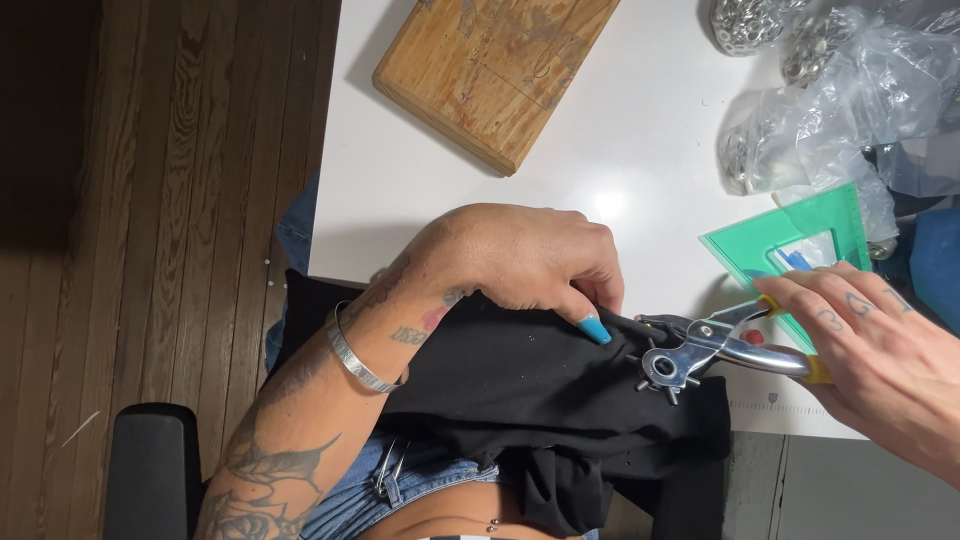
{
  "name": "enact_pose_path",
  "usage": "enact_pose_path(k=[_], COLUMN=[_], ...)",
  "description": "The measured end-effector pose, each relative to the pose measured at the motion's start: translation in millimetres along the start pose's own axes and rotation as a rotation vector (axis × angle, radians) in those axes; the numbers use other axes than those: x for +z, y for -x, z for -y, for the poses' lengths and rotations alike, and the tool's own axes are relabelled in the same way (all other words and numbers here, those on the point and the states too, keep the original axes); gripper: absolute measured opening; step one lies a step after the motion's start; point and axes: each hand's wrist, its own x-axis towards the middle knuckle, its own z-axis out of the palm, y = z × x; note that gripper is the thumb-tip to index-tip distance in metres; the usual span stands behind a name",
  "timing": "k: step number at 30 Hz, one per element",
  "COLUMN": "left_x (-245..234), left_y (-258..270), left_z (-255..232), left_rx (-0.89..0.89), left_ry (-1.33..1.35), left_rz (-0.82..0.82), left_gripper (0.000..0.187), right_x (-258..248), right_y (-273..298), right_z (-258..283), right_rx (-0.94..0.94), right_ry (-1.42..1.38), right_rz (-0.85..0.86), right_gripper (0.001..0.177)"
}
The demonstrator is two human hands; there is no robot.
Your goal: Punch holes along the edge of a black garment using a rotary hole punch tool
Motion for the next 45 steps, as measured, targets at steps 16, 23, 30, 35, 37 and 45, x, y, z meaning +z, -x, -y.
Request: enact_pose_path(k=[16, 23, 30, 35, 37, 45], left_x=[-1.0, -0.1, -4.0, -3.4, -3.2, 0.1], left_y=[0.6, 0.3, 0.2, -2.0, -3.8, -6.3], left_z=[5.2, -1.3, -12.9, -19.8, -18.0, -8.4], left_rx=[0.282, 0.113, 0.032, 0.042, 0.063, 0.207], left_ry=[0.269, 0.147, 0.12, 0.122, 0.158, 0.207], left_rz=[0.145, 0.121, 0.124, 0.142, 0.146, 0.136], left_gripper=[0.024, 0.027, 0.032, 0.027, 0.023, 0.021], right_x=[-2.6, 6.4, 31.2, 13.9, 7.5, 1.0], right_y=[1.5, 22.1, 56.7, 42.0, 31.1, -14.6], right_z=[-4.0, -15.9, -40.3, -33.3, -33.8, -39.7], right_rx=[-0.024, 0.03, 0.139, 0.041, -0.028, -0.218], right_ry=[-0.163, -0.22, -0.134, -0.204, -0.215, -0.053], right_rz=[0.028, -0.053, -0.102, -0.174, -0.208, -0.083], right_gripper=[0.066, 0.056, 0.056, 0.052, 0.051, 0.073])
